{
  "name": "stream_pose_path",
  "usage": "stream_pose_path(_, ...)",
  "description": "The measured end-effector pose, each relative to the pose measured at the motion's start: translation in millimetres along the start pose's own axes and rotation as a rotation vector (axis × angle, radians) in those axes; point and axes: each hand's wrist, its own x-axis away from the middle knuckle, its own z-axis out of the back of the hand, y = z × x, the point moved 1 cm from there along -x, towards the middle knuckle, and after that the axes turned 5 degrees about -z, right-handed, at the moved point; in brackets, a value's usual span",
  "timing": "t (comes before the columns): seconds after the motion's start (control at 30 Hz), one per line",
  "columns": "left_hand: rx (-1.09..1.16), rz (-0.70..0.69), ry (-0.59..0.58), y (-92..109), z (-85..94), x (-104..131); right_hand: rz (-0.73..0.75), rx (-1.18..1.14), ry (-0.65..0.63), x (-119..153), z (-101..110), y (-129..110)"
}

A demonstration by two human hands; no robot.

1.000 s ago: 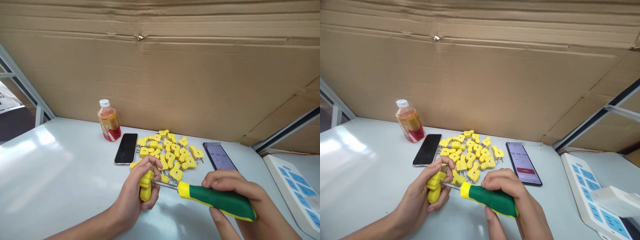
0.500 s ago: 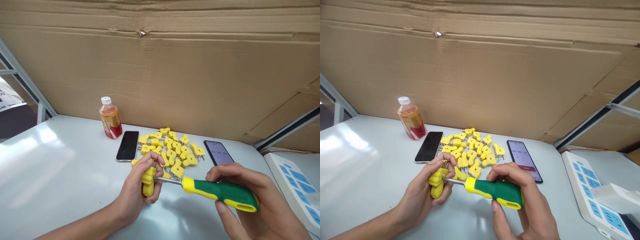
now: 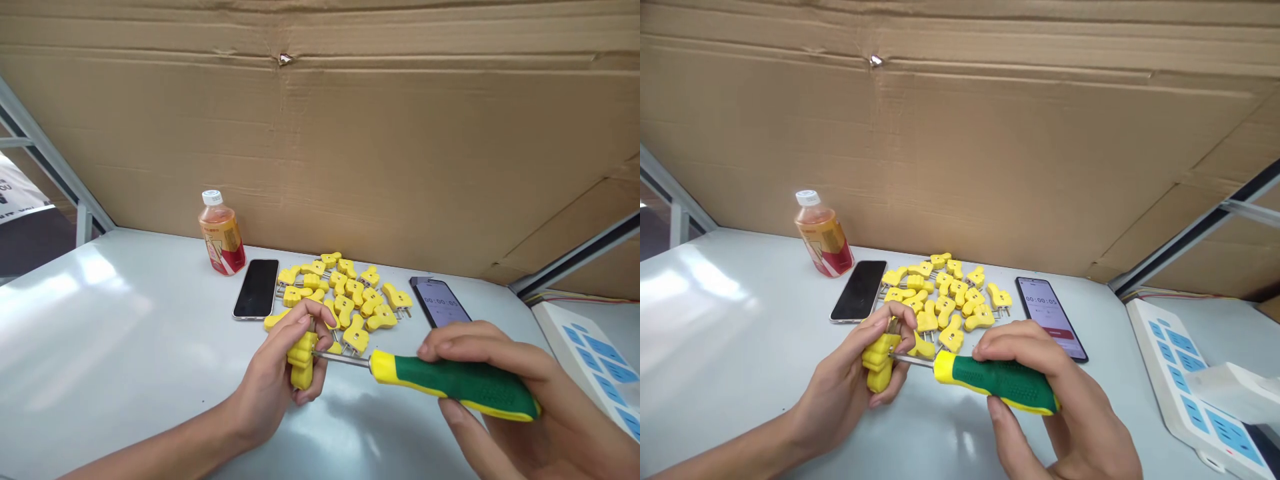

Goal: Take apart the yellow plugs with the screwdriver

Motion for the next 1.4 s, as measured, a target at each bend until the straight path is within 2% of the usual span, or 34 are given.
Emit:
stream_pose_path(0.07, 0.004, 0.002, -0.001, -0.1, -0.2, -1.1, 0.037, 0.062, -0.044, -1.2, 2.0, 4.8)
stream_pose_path(0.1, 0.003, 0.001, 0.002, -0.1, -0.3, -1.2, 0.002, 0.115, -0.085, -1.9, 3.3, 8.6)
stream_pose_path(0.23, 0.019, -0.007, 0.024, 0.8, -0.2, -0.3, -0.006, 0.214, -0.088, -4.0, 7.0, 14.7)
stream_pose_path(0.37, 0.082, 0.003, 0.029, 1.5, 0.7, -0.1, -0.013, 0.108, -0.017, -4.6, 3.0, 7.1)
stream_pose_path(0.47, 0.124, 0.012, 0.024, 1.8, 0.9, 0.0, -0.024, 0.043, -0.016, -3.4, 0.4, 6.0)
stream_pose_path(0.7, 0.123, 0.009, 0.03, 3.8, 0.9, 0.5, 0.002, 0.218, -0.084, -1.3, 1.6, 14.8)
stream_pose_path(0.77, 0.117, 0.012, 0.04, 4.6, 1.3, 0.2, 0.03, 0.161, -0.043, -1.6, -0.7, 10.8)
stream_pose_path(0.9, 0.098, 0.001, 0.064, 5.6, 1.8, 0.5, -0.012, -0.007, 0.016, -1.8, -5.8, 5.8)
stream_pose_path(1.1, 0.065, -0.013, 0.046, 4.9, 1.5, 0.9, -0.017, 0.2, -0.094, -1.0, -1.0, 15.0)
stream_pose_path(1.33, 0.056, -0.032, 0.041, 5.3, 2.6, 0.0, -0.008, 0.03, -0.049, -6.6, -2.6, 7.0)
stream_pose_path(1.4, 0.052, -0.031, 0.042, 4.9, 2.8, 1.7, -0.015, 0.068, -0.059, -5.3, -2.3, 9.1)
